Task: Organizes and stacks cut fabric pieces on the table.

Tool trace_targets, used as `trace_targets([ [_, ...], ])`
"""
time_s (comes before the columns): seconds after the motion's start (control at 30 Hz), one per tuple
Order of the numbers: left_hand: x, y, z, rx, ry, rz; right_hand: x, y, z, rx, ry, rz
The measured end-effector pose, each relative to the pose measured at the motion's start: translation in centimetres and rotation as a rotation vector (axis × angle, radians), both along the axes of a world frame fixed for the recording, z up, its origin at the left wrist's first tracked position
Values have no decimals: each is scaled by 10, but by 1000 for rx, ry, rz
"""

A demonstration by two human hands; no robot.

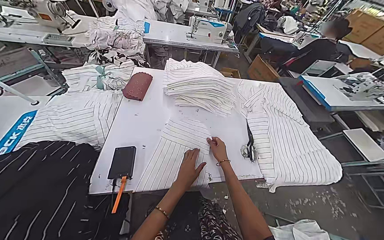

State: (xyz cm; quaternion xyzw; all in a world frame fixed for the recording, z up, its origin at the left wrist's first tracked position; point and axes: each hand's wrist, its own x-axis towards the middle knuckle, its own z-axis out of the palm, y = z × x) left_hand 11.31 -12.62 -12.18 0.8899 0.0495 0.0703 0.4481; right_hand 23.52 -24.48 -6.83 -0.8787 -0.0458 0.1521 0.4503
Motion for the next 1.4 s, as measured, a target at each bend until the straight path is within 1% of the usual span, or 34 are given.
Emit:
trace_targets([
  [0.07,20,-10,0,-141,-80,120,-21,10,10,109,-1,88],
  [0.13,33,-13,11,-341,-42,246,-40,19,19,168,-65,215],
  [0.2,36,-8,19,-533,-7,379,-49,20,26,217,-120,257],
  [0.27,27,4,29,-718,-31,458,-45,12,29,220,-186,250],
  [0.33,9,15,55,-871,-32,499,-38,2,33,146,-304,273],
  [0.37,-4,20,73,-909,-29,491,-36,1,35,110,-383,295],
  [0.43,-37,31,113,-928,-48,390,-34,7,40,72,-556,344],
  [0.5,-74,48,146,-884,-171,289,-34,19,47,56,-683,406],
  [0.53,-94,58,158,-863,-256,269,-34,24,48,46,-693,442],
  [0.6,-135,77,179,-790,-427,302,-35,27,41,25,-625,512],
  [0.67,-171,93,191,-631,-531,458,-37,17,30,35,-483,534],
  [0.7,-178,103,194,-578,-555,523,-39,8,27,76,-411,518],
  [0.77,-180,129,183,-497,-566,586,-38,-18,27,158,-382,430],
  [0.8,-179,140,172,-447,-563,604,-33,-34,35,176,-389,370],
  [0.87,-174,149,152,-391,-559,604,-21,-65,69,216,-412,237],
  [0.9,-171,150,149,-394,-563,591,-17,-77,90,247,-431,160],
  [0.97,-164,152,150,-436,-577,542,-14,-96,135,320,-462,0],
  [1.0,-161,154,154,-472,-597,512,-14,-106,155,378,-475,-39],
  [1.03,-158,157,159,-503,-618,476,-12,-117,171,457,-479,-39],
  [1.1,-154,167,162,-540,-577,381,-6,-143,187,594,-459,79],
  [1.13,-152,172,159,-555,-512,376,-1,-154,187,595,-430,136],
  [1.17,-149,175,153,-556,-436,420,4,-160,184,540,-396,145],
  [1.23,-134,178,138,-481,-223,570,18,-157,169,298,-306,34],
  [1.3,-104,180,120,-459,-10,698,46,-142,139,68,-223,-1],
  [1.33,-86,182,109,-473,48,742,62,-132,122,-12,-184,-9],
  [1.37,-67,186,97,-491,59,767,77,-119,104,-41,-143,-27],
  [1.4,-47,190,84,-495,22,784,92,-106,87,-38,-115,-53],
])
